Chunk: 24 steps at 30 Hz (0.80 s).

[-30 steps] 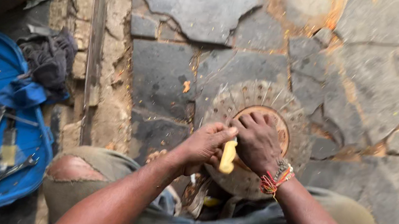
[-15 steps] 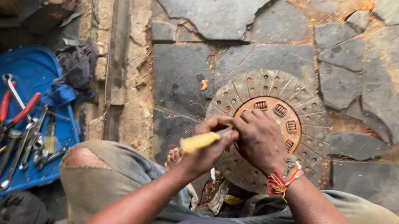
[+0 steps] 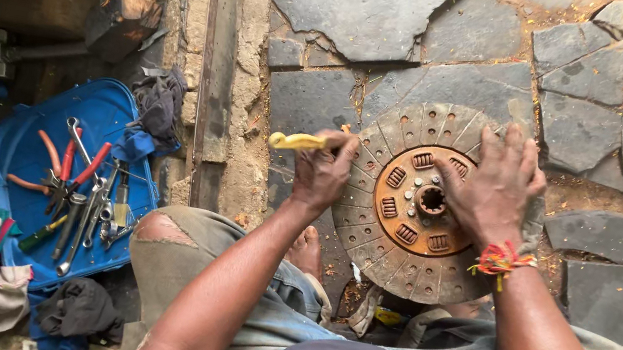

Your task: The person sits on a stone-paved floor and uses a yellow-handled brush to scrub the surface of a circular metal part, likely a clutch plate. They systematically clean the grooves and flat surfaces of the part, rotating it occasionally to access different areas.

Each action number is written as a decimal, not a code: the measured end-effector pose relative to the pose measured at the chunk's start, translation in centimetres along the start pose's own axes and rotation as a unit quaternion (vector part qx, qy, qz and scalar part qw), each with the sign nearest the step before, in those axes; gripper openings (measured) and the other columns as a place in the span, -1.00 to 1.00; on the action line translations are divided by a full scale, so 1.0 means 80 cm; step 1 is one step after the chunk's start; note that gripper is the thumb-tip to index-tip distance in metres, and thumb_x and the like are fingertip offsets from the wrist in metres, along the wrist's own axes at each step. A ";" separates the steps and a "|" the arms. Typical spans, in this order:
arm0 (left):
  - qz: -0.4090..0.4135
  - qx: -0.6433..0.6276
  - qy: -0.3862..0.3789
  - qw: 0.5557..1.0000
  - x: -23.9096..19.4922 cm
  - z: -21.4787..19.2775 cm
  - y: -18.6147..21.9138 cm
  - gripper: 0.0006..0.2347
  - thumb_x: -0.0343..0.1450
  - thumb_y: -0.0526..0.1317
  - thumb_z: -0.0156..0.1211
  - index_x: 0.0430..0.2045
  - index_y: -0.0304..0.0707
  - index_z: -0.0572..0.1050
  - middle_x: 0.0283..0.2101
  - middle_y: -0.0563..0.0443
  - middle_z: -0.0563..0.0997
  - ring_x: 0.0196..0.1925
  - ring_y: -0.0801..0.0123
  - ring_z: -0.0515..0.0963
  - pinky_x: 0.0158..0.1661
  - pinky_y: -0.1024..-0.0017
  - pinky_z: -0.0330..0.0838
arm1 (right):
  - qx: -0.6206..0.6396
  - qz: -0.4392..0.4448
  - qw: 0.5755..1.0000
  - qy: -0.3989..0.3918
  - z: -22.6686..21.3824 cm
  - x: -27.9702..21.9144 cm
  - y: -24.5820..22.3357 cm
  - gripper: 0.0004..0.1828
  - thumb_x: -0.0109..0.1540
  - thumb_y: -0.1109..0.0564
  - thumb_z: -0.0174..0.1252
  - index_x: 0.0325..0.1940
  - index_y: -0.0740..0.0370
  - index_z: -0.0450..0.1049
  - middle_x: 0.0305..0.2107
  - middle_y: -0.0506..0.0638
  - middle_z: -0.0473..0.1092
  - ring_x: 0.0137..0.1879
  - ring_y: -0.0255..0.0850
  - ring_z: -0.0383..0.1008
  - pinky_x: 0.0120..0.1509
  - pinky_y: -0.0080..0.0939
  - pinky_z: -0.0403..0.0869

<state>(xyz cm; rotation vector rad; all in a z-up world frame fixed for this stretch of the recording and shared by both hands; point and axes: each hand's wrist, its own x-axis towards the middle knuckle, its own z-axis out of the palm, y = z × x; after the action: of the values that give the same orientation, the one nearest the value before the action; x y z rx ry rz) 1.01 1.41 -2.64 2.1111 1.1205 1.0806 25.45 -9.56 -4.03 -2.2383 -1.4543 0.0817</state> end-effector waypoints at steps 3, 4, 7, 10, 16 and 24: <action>0.012 0.070 0.005 0.997 0.002 0.004 -0.022 -0.95 0.49 -0.30 0.22 -0.34 -0.27 0.56 -0.39 -0.01 0.64 -0.40 0.40 0.61 -0.38 0.40 0.53 | 0.002 -0.005 1.000 -0.002 0.015 -0.010 0.009 -0.05 0.28 -0.50 0.14 0.49 0.23 0.29 0.48 0.34 0.04 0.57 0.33 -0.14 0.46 0.43 -0.10; -0.003 0.078 -0.012 0.997 -0.003 0.006 -0.022 -0.95 0.50 -0.30 0.22 -0.35 -0.26 0.55 -0.40 -0.02 0.63 -0.41 0.38 0.60 -0.38 0.39 0.52 | 0.010 -0.003 1.000 -0.007 0.017 -0.011 0.010 -0.04 0.27 -0.50 0.14 0.49 0.24 0.28 0.48 0.34 0.04 0.59 0.32 -0.14 0.47 0.43 -0.11; 0.060 0.059 0.005 0.996 -0.014 0.001 -0.006 -0.95 0.52 -0.32 0.20 -0.34 -0.27 0.54 -0.39 -0.04 0.63 -0.36 0.31 0.60 -0.27 0.33 0.50 | -0.007 -0.010 1.000 0.014 0.020 -0.012 0.006 -0.05 0.26 -0.49 0.16 0.49 0.24 0.29 0.48 0.38 0.03 0.59 0.37 -0.17 0.48 0.44 -0.11; 0.089 0.045 0.040 0.994 -0.013 0.001 0.013 -0.94 0.50 -0.30 0.20 -0.29 -0.30 0.55 -0.33 -0.07 0.65 -0.27 0.23 0.60 -0.15 0.28 0.44 | -0.016 -0.003 1.000 0.010 0.021 -0.011 0.002 -0.07 0.25 -0.45 0.19 0.48 0.22 0.30 0.50 0.39 0.01 0.59 0.40 -0.17 0.48 0.47 -0.12; 0.086 0.087 -0.023 0.992 -0.038 0.017 0.042 -0.90 0.52 -0.26 0.13 -0.31 -0.30 0.54 -0.33 -0.09 0.61 -0.24 0.16 0.55 -0.06 0.23 0.38 | -0.009 0.000 1.000 0.011 0.016 -0.009 -0.003 -0.05 0.23 -0.46 0.23 0.48 0.22 0.30 0.47 0.40 0.00 0.56 0.42 -0.16 0.45 0.50 -0.13; -0.047 0.003 0.023 0.999 -0.026 0.023 0.013 -0.89 0.54 -0.22 0.15 -0.33 -0.24 0.53 -0.33 -0.05 0.57 -0.26 0.26 0.53 -0.21 0.31 0.45 | -0.003 -0.001 1.000 -0.006 0.012 -0.012 -0.002 -0.08 0.25 -0.44 0.19 0.49 0.19 0.29 0.50 0.37 -0.03 0.55 0.40 -0.14 0.43 0.48 -0.10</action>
<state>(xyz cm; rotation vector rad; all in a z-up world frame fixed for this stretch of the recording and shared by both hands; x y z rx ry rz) 2.25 -1.06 -3.73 2.0257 1.2338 1.0886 24.62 -10.00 -4.96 -2.2448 -1.4638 0.0910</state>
